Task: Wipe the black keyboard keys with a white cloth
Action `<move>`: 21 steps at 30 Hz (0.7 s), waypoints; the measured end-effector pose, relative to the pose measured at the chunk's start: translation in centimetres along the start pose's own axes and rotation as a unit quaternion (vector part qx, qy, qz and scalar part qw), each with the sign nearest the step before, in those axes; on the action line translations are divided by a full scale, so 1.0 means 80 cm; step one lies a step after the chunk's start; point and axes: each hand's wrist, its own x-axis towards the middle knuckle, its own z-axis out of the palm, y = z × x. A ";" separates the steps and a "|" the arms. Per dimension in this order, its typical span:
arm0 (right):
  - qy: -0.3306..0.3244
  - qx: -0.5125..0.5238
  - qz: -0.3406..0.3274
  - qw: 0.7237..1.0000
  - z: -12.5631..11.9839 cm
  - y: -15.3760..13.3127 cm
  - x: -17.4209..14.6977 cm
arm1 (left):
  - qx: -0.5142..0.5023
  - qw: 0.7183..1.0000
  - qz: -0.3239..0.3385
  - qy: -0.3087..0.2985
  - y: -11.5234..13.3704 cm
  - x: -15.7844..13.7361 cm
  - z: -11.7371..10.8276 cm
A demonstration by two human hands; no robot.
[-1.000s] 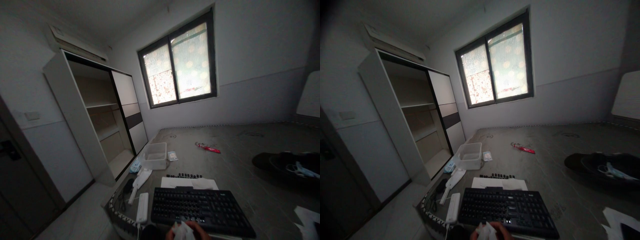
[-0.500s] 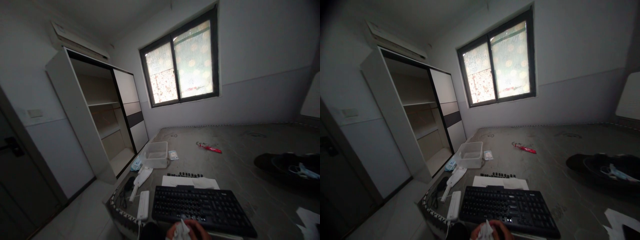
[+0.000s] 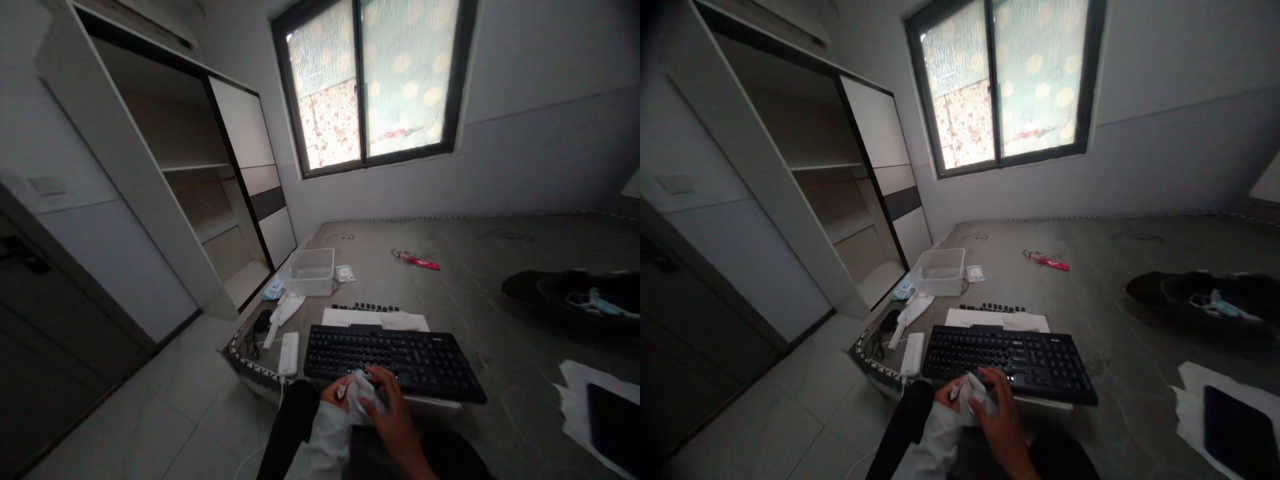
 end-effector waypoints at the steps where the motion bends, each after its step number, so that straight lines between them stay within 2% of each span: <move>1: 0.003 -0.020 0.004 1.000 -0.001 -0.002 0.001 | -0.008 1.000 -0.001 -0.001 -0.002 0.001 -0.001; 4: 0.050 -0.067 0.021 0.996 -0.006 -0.003 0.005 | -0.010 0.999 0.033 -0.015 -0.005 -0.002 -0.003; 8: 0.081 -0.127 0.002 0.989 -0.017 -0.004 0.009 | 0.014 0.999 0.026 -0.021 -0.004 -0.007 0.000; 11: 0.053 -0.165 -0.044 0.984 -0.019 -0.011 0.009 | 0.014 0.999 0.020 -0.023 0.002 -0.009 0.001; 14: -0.024 -0.155 -0.073 0.985 -0.018 -0.017 0.009 | 0.030 0.999 0.021 -0.037 0.014 -0.011 0.000; 16: -0.060 -0.134 -0.077 0.986 -0.017 -0.018 0.010 | 0.030 0.998 0.020 -0.042 0.023 -0.013 -0.001; 21: -0.079 -0.106 -0.050 0.990 -0.018 -0.018 0.013 | 0.007 0.998 -0.005 -0.054 0.032 -0.012 -0.002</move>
